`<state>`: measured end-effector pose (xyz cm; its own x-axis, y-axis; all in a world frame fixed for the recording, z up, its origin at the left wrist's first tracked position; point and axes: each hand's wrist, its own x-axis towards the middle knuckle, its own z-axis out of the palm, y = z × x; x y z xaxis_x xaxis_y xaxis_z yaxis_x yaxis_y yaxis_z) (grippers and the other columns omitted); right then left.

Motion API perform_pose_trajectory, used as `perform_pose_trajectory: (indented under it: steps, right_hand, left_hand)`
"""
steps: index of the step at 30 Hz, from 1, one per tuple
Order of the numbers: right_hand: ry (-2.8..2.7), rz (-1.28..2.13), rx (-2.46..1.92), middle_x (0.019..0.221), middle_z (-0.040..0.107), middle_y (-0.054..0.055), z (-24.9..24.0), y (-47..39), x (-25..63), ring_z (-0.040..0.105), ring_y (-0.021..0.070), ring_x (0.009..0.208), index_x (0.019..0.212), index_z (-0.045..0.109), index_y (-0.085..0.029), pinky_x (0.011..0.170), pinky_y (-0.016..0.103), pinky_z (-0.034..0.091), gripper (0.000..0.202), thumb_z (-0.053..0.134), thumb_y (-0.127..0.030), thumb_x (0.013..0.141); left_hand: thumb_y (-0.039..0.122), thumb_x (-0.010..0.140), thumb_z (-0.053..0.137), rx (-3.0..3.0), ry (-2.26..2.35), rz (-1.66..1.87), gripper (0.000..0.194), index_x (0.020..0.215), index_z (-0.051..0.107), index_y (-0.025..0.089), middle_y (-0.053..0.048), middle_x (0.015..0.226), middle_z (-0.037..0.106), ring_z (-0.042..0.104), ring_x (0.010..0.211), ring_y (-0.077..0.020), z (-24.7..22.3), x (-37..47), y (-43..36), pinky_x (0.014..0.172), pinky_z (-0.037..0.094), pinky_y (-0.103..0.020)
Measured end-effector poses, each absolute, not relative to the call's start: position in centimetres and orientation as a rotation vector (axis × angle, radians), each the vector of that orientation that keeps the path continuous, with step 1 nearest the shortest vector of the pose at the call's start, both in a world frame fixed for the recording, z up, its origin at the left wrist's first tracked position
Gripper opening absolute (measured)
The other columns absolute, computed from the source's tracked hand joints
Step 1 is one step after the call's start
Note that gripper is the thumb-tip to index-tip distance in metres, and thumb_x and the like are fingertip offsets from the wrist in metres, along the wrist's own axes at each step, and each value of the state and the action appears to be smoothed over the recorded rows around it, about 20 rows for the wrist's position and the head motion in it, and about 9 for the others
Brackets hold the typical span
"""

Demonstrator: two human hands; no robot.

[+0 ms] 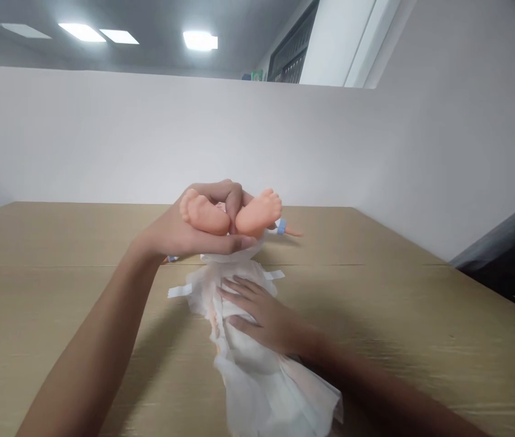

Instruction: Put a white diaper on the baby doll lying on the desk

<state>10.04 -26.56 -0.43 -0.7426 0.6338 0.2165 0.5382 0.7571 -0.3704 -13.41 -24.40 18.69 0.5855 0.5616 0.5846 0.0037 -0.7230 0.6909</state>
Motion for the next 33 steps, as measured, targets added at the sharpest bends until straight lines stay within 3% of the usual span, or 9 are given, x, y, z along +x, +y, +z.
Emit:
perform_pose_trajectory:
  steps: [5, 11, 14, 20, 25, 29, 33]
  right_hand:
    - [-2.623, 0.348, -0.864, 0.174, 0.045, 0.009, 0.0, -25.2, 9.4, 0.035, 0.0352, 0.163, 0.168, 0.044, -0.024, 0.134, 0.053, 0.030, 0.062, 0.058, -0.046, 0.111]
    - [-2.549, 0.270, -0.825, 0.168, 0.053, 0.009, 0.6, -24.6, 8.7, 0.045, 0.0347, 0.158, 0.164, 0.050, -0.024, 0.133, 0.050, 0.035, 0.057, 0.060, -0.041, 0.110]
    - [-2.472, 0.237, -0.856, 0.156, 0.064, 0.013, 0.7, -24.7, 8.3, 0.057, 0.0338, 0.148, 0.155, 0.058, -0.023, 0.128, 0.051, 0.045, 0.053, 0.070, -0.037, 0.105]
    - [-2.490, 0.183, -0.881, 0.128, 0.074, 0.011, 2.5, -28.6, 6.9, 0.066, 0.0332, 0.120, 0.134, 0.068, -0.018, 0.107, 0.054, 0.054, 0.031, 0.066, -0.027, 0.105]
    - [-2.555, 0.247, -1.015, 0.128, 0.069, 0.013, 3.0, -31.9, 5.7, 0.061, 0.0338, 0.118, 0.145, 0.062, -0.016, 0.102, 0.054, 0.055, 0.046, 0.066, -0.041, 0.106]
    - [-2.543, 0.334, -0.984, 0.155, 0.059, 0.012, 1.9, -31.8, 5.6, 0.050, 0.0312, 0.143, 0.160, 0.050, -0.021, 0.123, 0.051, 0.044, 0.056, 0.061, -0.040, 0.109]
    - [-2.546, 0.344, -0.985, 0.173, 0.043, 0.011, 0.9, -31.5, 5.5, 0.031, 0.0290, 0.162, 0.168, 0.040, -0.023, 0.135, 0.050, 0.030, 0.059, 0.053, -0.038, 0.113]
  left_hand:
    - [0.016, 0.077, 0.088, 2.155, 0.439, 1.099, 0.041, 0.072, 0.047, 0.020, -0.006, 0.098, 0.077, 0.077, 0.103, -0.0276, 18.8, -13.3, -24.4, 0.078, 0.060, -0.036]
    - [0.015, 0.077, 0.087, 2.161, 0.434, 1.092, 0.040, 0.072, 0.048, 0.020, -0.005, 0.096, 0.076, 0.076, 0.090, -0.0224, 18.7, -13.3, -24.3, 0.072, 0.059, -0.032]
    - [0.015, 0.073, 0.089, 2.154, 0.389, 1.096, 0.042, 0.070, 0.048, 0.020, -0.006, 0.093, 0.075, 0.075, 0.091, -0.0245, 18.6, -13.3, -24.3, 0.070, 0.058, -0.032]
    - [0.014, 0.070, 0.091, 2.171, 0.374, 1.061, 0.040, 0.070, 0.051, 0.021, -0.005, 0.089, 0.075, 0.076, 0.088, -0.0249, 18.5, -13.4, -24.1, 0.070, 0.058, -0.034]
    - [0.014, 0.070, 0.090, 2.184, 0.347, 1.036, 0.040, 0.071, 0.051, 0.021, -0.005, 0.090, 0.074, 0.075, 0.087, -0.0236, 18.5, -13.5, -23.9, 0.069, 0.059, -0.033]
    - [0.015, 0.070, 0.092, 2.220, 0.343, 1.051, 0.041, 0.070, 0.051, 0.021, -0.002, 0.083, 0.071, 0.073, 0.082, -0.0205, 18.4, -13.5, -23.9, 0.065, 0.057, -0.029]
    - [0.016, 0.072, 0.092, 2.206, 0.329, 1.037, 0.041, 0.070, 0.051, 0.021, -0.005, 0.091, 0.077, 0.076, 0.086, -0.0228, 18.4, -13.4, -24.0, 0.066, 0.057, -0.031]
